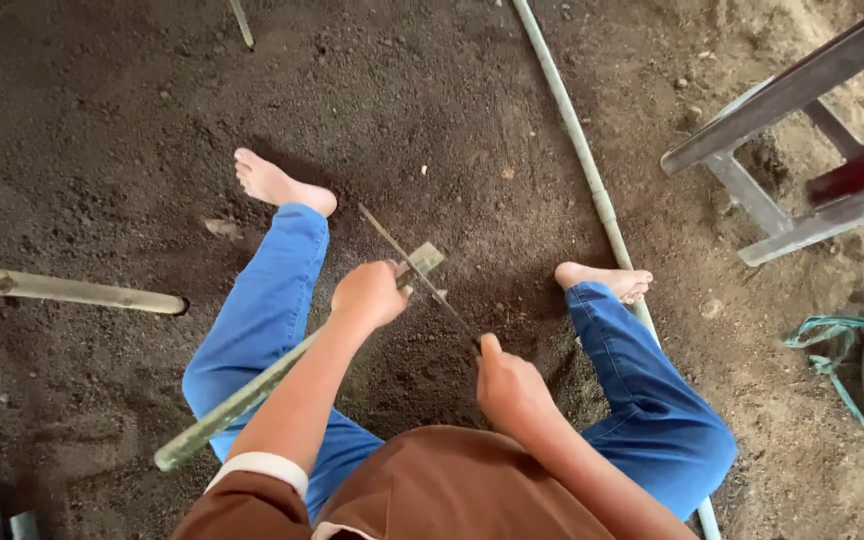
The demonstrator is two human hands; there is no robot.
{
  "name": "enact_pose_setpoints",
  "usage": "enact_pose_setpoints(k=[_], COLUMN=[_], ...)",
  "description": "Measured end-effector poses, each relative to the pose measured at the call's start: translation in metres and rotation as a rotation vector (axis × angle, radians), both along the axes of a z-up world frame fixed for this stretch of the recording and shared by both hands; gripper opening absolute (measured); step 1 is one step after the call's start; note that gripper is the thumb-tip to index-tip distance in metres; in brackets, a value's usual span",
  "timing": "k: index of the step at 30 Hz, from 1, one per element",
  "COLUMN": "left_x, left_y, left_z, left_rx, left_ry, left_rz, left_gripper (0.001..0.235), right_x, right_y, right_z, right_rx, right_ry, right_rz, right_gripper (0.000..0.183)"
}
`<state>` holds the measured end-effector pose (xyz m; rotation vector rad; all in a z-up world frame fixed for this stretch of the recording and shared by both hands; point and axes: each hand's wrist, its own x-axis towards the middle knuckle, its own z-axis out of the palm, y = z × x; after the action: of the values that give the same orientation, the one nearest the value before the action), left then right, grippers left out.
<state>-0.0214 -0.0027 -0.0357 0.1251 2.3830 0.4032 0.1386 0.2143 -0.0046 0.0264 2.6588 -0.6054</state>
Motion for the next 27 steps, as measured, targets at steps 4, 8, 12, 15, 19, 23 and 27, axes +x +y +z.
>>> enact_pose_setpoints(k=[4, 8, 12, 15, 19, 23, 27], left_x=[-0.012, -0.014, -0.012, -0.011, 0.011, 0.031, 0.043], left_y=[-0.005, 0.000, 0.002, -0.003, 0.002, 0.043, 0.045], left_z=[0.018, 0.031, 0.020, 0.029, 0.061, 0.044, 0.047], left_rx=[-0.045, -0.060, -0.028, -0.050, 0.088, 0.188, 0.263], left_ry=[-0.048, -0.013, 0.051, -0.022, 0.061, -0.059, 0.010], left_rz=[-0.086, -0.088, -0.112, -0.146, -0.091, -0.272, -0.216], left_gripper=[0.028, 0.019, 0.023, 0.032, 0.028, 0.040, 0.032], right_x=[0.002, 0.006, 0.008, 0.012, 0.005, -0.026, -0.013], right_y=[-0.003, 0.003, -0.002, 0.003, 0.005, 0.016, 0.015], right_z=[0.011, 0.005, 0.004, 0.007, -0.006, -0.042, -0.021], right_rx=[-0.008, -0.018, -0.043, -0.017, 0.020, 0.210, 0.174], right_ry=[-0.054, 0.045, 0.019, 0.011, 0.017, 0.059, 0.055], right_rz=[0.037, 0.072, 0.033, 0.008, 0.077, 0.130, 0.129], right_gripper=[0.016, 0.021, 0.018, 0.018, 0.022, 0.025, 0.027])
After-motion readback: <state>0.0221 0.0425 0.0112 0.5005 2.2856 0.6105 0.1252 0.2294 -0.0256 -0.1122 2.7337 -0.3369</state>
